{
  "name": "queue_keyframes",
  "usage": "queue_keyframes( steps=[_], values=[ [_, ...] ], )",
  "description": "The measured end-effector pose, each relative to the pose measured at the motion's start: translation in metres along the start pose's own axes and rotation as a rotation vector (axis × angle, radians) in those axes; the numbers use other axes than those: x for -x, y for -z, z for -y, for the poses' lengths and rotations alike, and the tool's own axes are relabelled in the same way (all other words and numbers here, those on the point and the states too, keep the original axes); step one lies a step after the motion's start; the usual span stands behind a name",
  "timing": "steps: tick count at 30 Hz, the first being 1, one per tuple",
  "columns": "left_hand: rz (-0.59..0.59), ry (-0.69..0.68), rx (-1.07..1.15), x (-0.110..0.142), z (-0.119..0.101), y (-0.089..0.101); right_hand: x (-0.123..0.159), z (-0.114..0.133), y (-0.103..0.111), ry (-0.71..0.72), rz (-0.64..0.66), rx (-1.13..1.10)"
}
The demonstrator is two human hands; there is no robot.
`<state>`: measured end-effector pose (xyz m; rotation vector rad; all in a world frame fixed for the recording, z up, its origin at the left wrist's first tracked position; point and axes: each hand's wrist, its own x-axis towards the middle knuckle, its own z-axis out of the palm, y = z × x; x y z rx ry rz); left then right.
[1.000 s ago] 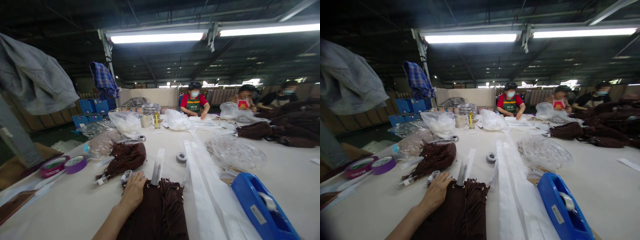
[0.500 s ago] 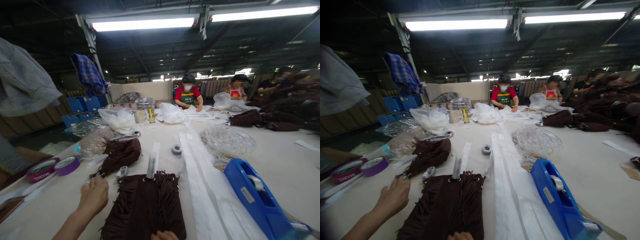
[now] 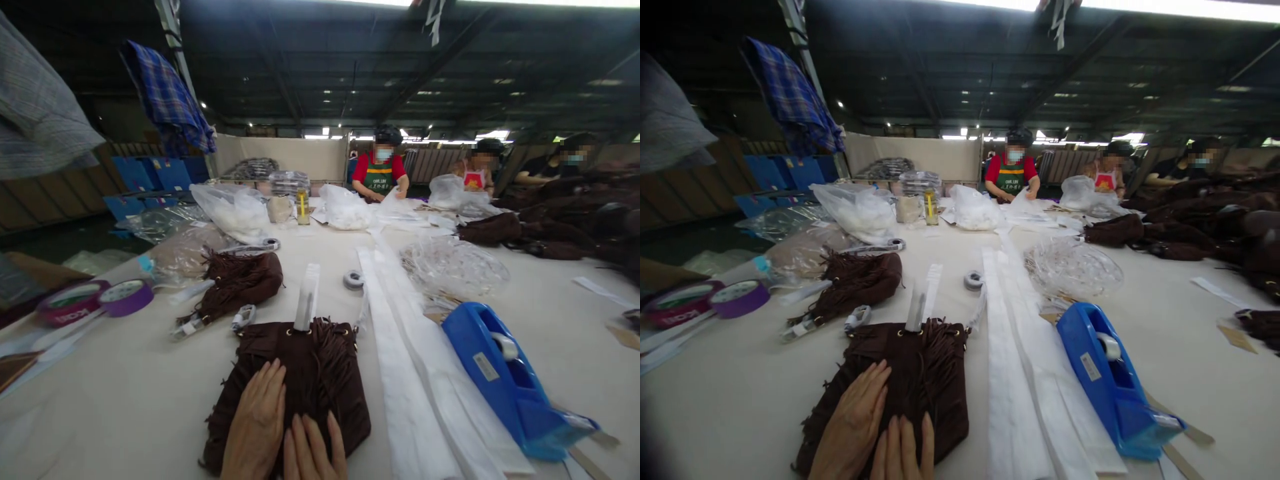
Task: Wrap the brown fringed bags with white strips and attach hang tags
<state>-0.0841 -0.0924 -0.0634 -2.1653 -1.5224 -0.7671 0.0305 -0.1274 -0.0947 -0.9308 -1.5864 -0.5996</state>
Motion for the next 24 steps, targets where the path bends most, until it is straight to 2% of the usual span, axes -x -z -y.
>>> queue_keyframes(
  steps=[2, 4, 6, 8, 10, 12, 15, 16, 17, 19, 21, 24],
  values=[
    [-0.012, 0.013, -0.003, -0.002, -0.002, 0.002, -0.016, -0.012, 0.008, -0.047, 0.151, 0.046],
    [-0.022, 0.026, -0.001, -0.004, -0.005, 0.005, -0.025, -0.040, 0.027, -0.075, 0.324, 0.171],
    [-0.034, 0.026, 0.008, -0.006, -0.009, 0.007, -0.026, -0.073, 0.050, -0.035, 0.419, 0.301],
    [-0.047, 0.027, 0.016, -0.007, -0.011, 0.008, -0.024, -0.099, 0.071, -0.015, 0.390, 0.358],
    [-0.052, 0.034, 0.014, -0.007, -0.011, 0.007, -0.023, -0.107, 0.080, -0.050, 0.319, 0.347],
    [-0.047, 0.035, 0.003, -0.006, -0.010, 0.006, -0.023, -0.094, 0.072, -0.059, 0.311, 0.244],
    [-0.053, -0.023, -0.029, -0.003, -0.006, 0.003, -0.024, -0.052, 0.033, 0.047, 0.336, 0.007],
    [-0.065, -0.049, -0.044, -0.003, -0.005, 0.002, -0.025, -0.039, 0.018, 0.055, 0.297, -0.007],
    [-0.076, -0.074, -0.061, -0.003, -0.003, 0.002, -0.028, -0.029, 0.004, 0.003, 0.286, 0.030],
    [-0.084, -0.092, -0.085, -0.003, -0.002, 0.002, -0.036, -0.022, -0.015, -0.086, 0.333, 0.103],
    [-0.090, -0.067, -0.085, -0.005, -0.003, 0.003, -0.048, -0.032, -0.017, -0.183, 0.502, 0.158],
    [-0.113, -0.017, -0.068, -0.007, -0.007, 0.005, -0.066, -0.065, 0.006, -0.360, 0.844, 0.299]
  ],
)
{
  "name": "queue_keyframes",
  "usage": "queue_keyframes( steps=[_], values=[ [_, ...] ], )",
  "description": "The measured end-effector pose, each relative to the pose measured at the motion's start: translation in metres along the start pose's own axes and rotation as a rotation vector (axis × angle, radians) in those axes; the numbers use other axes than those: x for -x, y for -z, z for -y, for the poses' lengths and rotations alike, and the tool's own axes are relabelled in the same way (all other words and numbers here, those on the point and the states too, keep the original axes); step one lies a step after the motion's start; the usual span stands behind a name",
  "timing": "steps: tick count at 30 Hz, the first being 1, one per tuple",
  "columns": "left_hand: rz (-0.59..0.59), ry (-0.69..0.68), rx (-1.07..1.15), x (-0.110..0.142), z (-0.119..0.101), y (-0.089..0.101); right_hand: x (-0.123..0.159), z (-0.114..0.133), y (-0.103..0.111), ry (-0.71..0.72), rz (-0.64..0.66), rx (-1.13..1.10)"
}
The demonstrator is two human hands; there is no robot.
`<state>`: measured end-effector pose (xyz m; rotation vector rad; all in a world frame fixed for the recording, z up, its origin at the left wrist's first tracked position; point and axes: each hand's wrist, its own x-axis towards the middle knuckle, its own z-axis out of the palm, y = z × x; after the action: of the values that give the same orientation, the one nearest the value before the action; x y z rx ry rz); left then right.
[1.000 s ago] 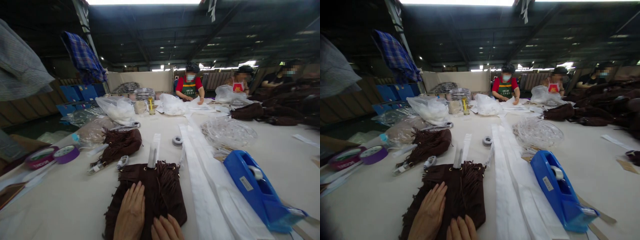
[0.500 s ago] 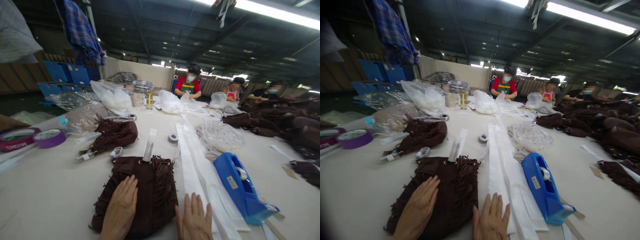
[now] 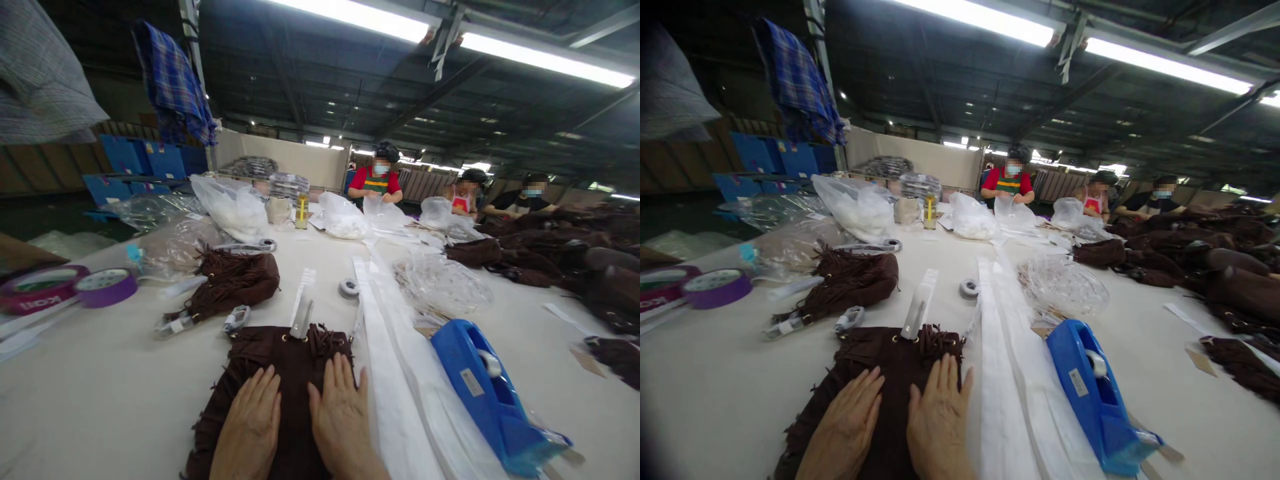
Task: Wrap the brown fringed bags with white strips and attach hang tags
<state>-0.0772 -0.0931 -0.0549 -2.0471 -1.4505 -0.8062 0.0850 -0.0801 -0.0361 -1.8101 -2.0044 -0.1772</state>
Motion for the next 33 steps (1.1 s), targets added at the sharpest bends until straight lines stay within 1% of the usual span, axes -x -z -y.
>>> queue_keyframes(
  steps=[1, 2, 3, 4, 5, 6, 7, 8, 9, 11, 13, 15, 18, 20, 22, 23, 24, 26, 28, 30, 33],
  values=[
    [-0.008, 0.003, -0.001, 0.000, -0.001, 0.000, 0.000, -0.013, 0.008, -0.075, 0.081, 0.062],
    [-0.012, -0.003, -0.006, 0.000, -0.001, 0.000, 0.000, -0.024, 0.014, -0.139, 0.115, 0.118],
    [-0.013, -0.014, -0.013, 0.000, -0.001, -0.001, 0.001, -0.032, 0.018, -0.169, 0.092, 0.152],
    [-0.018, -0.026, -0.022, 0.001, -0.001, -0.002, 0.003, -0.035, 0.019, -0.157, 0.037, 0.156],
    [-0.028, -0.036, -0.031, 0.002, 0.000, -0.003, 0.004, -0.034, 0.019, -0.106, -0.040, 0.124],
    [-0.043, -0.043, -0.041, 0.002, 0.001, -0.004, 0.004, -0.027, 0.016, -0.019, -0.106, 0.059],
    [-0.059, -0.054, -0.050, 0.003, 0.003, -0.006, 0.002, -0.018, 0.012, 0.086, -0.138, -0.021],
    [-0.081, -0.067, -0.056, 0.003, 0.005, -0.007, -0.001, -0.005, 0.007, 0.180, -0.131, -0.098],
    [-0.098, -0.084, -0.059, 0.003, 0.007, -0.008, -0.005, 0.007, 0.002, 0.255, -0.080, -0.156],
    [-0.118, -0.123, -0.060, 0.003, 0.010, -0.010, -0.019, 0.029, -0.005, 0.304, 0.049, -0.186],
    [-0.139, -0.146, -0.063, 0.002, 0.012, -0.011, -0.032, 0.037, -0.008, 0.250, 0.125, -0.139],
    [-0.162, -0.146, -0.066, 0.001, 0.012, -0.011, -0.041, 0.029, -0.007, 0.151, 0.131, -0.058],
    [-0.191, -0.126, -0.051, -0.002, 0.009, -0.011, -0.040, -0.001, 0.001, -0.018, 0.109, 0.108],
    [-0.207, -0.110, -0.043, -0.003, 0.008, -0.010, -0.034, -0.023, 0.009, -0.118, 0.134, 0.207],
    [-0.213, -0.103, -0.044, -0.005, 0.007, -0.009, -0.030, -0.036, 0.018, -0.172, 0.130, 0.250],
    [-0.212, -0.106, -0.047, -0.005, 0.007, -0.009, -0.030, -0.038, 0.021, -0.161, 0.103, 0.238],
    [-0.212, -0.109, -0.051, -0.005, 0.007, -0.009, -0.032, -0.036, 0.023, -0.113, 0.067, 0.200],
    [-0.213, -0.119, -0.060, -0.005, 0.007, -0.008, -0.042, -0.027, 0.023, 0.054, 0.015, 0.072],
    [-0.218, -0.132, -0.071, -0.005, 0.008, -0.008, -0.056, -0.016, 0.017, 0.195, 0.028, -0.038],
    [-0.218, -0.149, -0.081, -0.004, 0.010, -0.009, -0.070, -0.010, 0.009, 0.242, 0.068, -0.069],
    [-0.220, -0.163, -0.082, -0.002, 0.013, -0.012, -0.080, -0.014, -0.001, 0.253, 0.100, -0.045]
  ],
)
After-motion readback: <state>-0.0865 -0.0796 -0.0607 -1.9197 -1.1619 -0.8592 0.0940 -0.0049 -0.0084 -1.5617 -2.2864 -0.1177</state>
